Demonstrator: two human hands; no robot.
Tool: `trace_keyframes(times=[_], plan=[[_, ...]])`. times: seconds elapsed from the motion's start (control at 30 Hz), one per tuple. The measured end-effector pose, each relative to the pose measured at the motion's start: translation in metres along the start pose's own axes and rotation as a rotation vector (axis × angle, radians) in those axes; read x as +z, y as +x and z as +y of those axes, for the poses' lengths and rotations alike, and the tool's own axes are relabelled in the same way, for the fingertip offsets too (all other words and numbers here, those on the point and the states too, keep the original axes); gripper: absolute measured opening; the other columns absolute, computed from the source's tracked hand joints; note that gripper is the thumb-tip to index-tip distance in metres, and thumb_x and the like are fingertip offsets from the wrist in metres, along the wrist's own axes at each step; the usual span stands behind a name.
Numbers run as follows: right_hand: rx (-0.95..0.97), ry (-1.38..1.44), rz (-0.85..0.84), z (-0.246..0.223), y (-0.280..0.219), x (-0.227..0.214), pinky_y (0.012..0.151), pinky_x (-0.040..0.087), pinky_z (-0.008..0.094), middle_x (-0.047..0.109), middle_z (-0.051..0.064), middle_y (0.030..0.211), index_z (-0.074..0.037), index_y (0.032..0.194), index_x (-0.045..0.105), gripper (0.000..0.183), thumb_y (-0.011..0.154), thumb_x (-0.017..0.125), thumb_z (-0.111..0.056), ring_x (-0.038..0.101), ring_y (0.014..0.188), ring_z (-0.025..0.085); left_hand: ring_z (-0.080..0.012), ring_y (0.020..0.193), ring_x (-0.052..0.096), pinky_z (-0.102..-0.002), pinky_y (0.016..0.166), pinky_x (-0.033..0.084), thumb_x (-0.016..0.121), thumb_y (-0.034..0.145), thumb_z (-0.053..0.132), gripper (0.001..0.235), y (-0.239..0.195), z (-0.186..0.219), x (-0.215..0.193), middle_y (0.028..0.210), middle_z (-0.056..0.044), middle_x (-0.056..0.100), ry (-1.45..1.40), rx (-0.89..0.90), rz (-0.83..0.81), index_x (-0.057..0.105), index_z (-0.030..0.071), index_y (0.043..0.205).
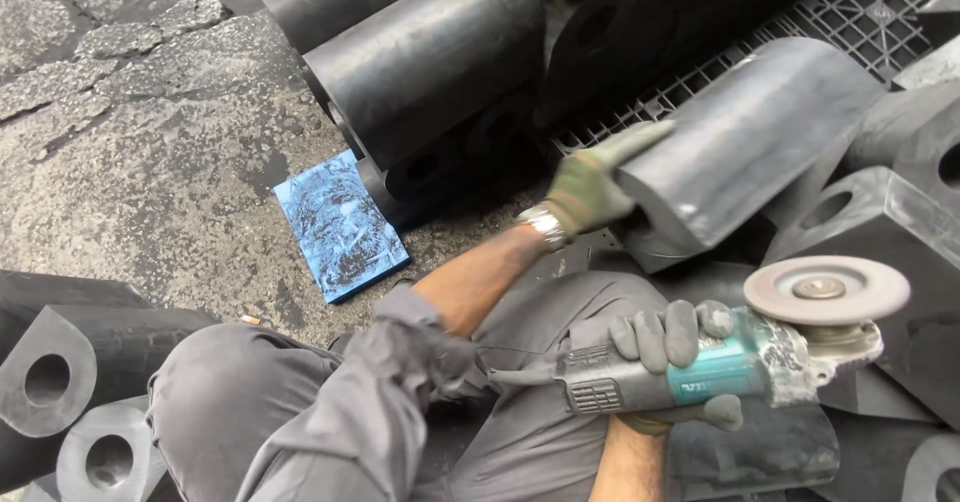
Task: Grinding and smoothing the edges of industrial rubber blocks using a handheld angle grinder.
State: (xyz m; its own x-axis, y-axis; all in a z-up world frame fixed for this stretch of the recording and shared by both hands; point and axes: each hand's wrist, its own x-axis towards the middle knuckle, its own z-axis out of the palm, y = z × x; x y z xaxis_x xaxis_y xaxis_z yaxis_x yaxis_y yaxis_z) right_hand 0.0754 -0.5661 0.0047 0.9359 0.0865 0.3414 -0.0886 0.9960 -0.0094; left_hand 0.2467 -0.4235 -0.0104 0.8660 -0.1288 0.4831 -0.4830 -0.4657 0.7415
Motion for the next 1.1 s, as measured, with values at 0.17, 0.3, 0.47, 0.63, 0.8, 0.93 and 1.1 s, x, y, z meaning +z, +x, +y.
trace_keyframes(times=[0.17, 0.3, 0.47, 0.63, 0.8, 0.93, 1.1], plan=[[-0.003, -0.067, -0.030, 0.000, -0.017, -0.001, 0.081, 0.038, 0.032, 0.052, -0.005, 0.087, -0.011, 0.130, 0.063, 0.063, 0.078, 0.093, -0.031, 0.049, 0.077, 0.011, -0.0211, 0.116, 0.074, -0.030, 0.102, 0.061, 0.079, 0.077, 0.007, 0.068, -0.032, -0.007, -0.037, 0.132, -0.011, 0.071, -0.034, -0.134, 0.072, 0.062, 0.026, 0.140], [-0.012, -0.098, -0.024, -0.010, -0.009, 0.004, 0.080, 0.037, 0.032, 0.051, -0.005, 0.086, -0.011, 0.131, 0.063, 0.065, 0.077, 0.093, -0.032, 0.049, 0.076, 0.011, -0.0213, 0.099, 0.080, -0.031, 0.090, 0.063, 0.073, 0.074, 0.004, 0.065, -0.038, -0.031, -0.048, 0.114, -0.014, 0.078, -0.027, -0.317, 0.142, 0.068, 0.024, 0.136], [-0.011, -0.120, 0.025, -0.018, -0.044, 0.003, 0.078, 0.037, 0.033, 0.050, -0.006, 0.086, -0.012, 0.131, 0.062, 0.067, 0.076, 0.094, -0.033, 0.048, 0.075, 0.011, -0.0221, 0.085, 0.080, -0.033, 0.080, 0.064, 0.080, 0.070, 0.019, 0.059, -0.013, -0.036, -0.073, 0.095, -0.014, 0.078, 0.193, -0.529, 0.083, 0.070, 0.026, 0.128], [0.025, -0.108, 0.059, -0.015, -0.064, 0.000, 0.077, 0.036, 0.033, 0.049, -0.006, 0.085, -0.012, 0.131, 0.062, 0.069, 0.074, 0.094, -0.035, 0.048, 0.073, 0.012, -0.0295, 0.079, 0.076, -0.039, 0.077, 0.062, 0.082, 0.065, 0.019, 0.053, -0.003, -0.038, -0.087, 0.083, -0.015, 0.076, 0.359, -0.557, 0.051, 0.074, 0.024, 0.117], [0.076, -0.105, 0.103, -0.019, -0.080, 0.000, 0.075, 0.036, 0.033, 0.049, -0.006, 0.084, -0.012, 0.131, 0.062, 0.071, 0.073, 0.094, -0.036, 0.047, 0.072, 0.012, -0.0287, 0.093, 0.075, -0.039, 0.080, 0.061, 0.079, 0.067, 0.014, 0.057, -0.010, -0.051, -0.074, 0.105, -0.008, 0.076, 0.395, -0.194, -0.146, 0.068, 0.019, 0.123], [0.102, -0.086, 0.129, -0.012, -0.074, -0.010, 0.074, 0.036, 0.033, 0.048, -0.007, 0.083, -0.012, 0.132, 0.062, 0.073, 0.072, 0.095, -0.037, 0.046, 0.070, 0.012, -0.0291, 0.093, 0.070, -0.041, 0.082, 0.059, 0.092, 0.067, 0.029, 0.064, -0.027, -0.075, -0.084, 0.109, -0.009, 0.072, 0.454, -0.170, -0.240, 0.067, 0.019, 0.125], [0.103, -0.093, 0.157, -0.006, -0.024, -0.017, 0.072, 0.035, 0.034, 0.047, -0.007, 0.083, -0.012, 0.132, 0.062, 0.075, 0.070, 0.095, -0.039, 0.046, 0.069, 0.013, -0.0269, 0.095, 0.070, -0.041, 0.082, 0.059, 0.089, 0.063, 0.022, 0.078, -0.050, -0.131, -0.086, 0.113, -0.008, 0.070, 0.360, -0.069, -0.234, 0.063, 0.017, 0.135]])
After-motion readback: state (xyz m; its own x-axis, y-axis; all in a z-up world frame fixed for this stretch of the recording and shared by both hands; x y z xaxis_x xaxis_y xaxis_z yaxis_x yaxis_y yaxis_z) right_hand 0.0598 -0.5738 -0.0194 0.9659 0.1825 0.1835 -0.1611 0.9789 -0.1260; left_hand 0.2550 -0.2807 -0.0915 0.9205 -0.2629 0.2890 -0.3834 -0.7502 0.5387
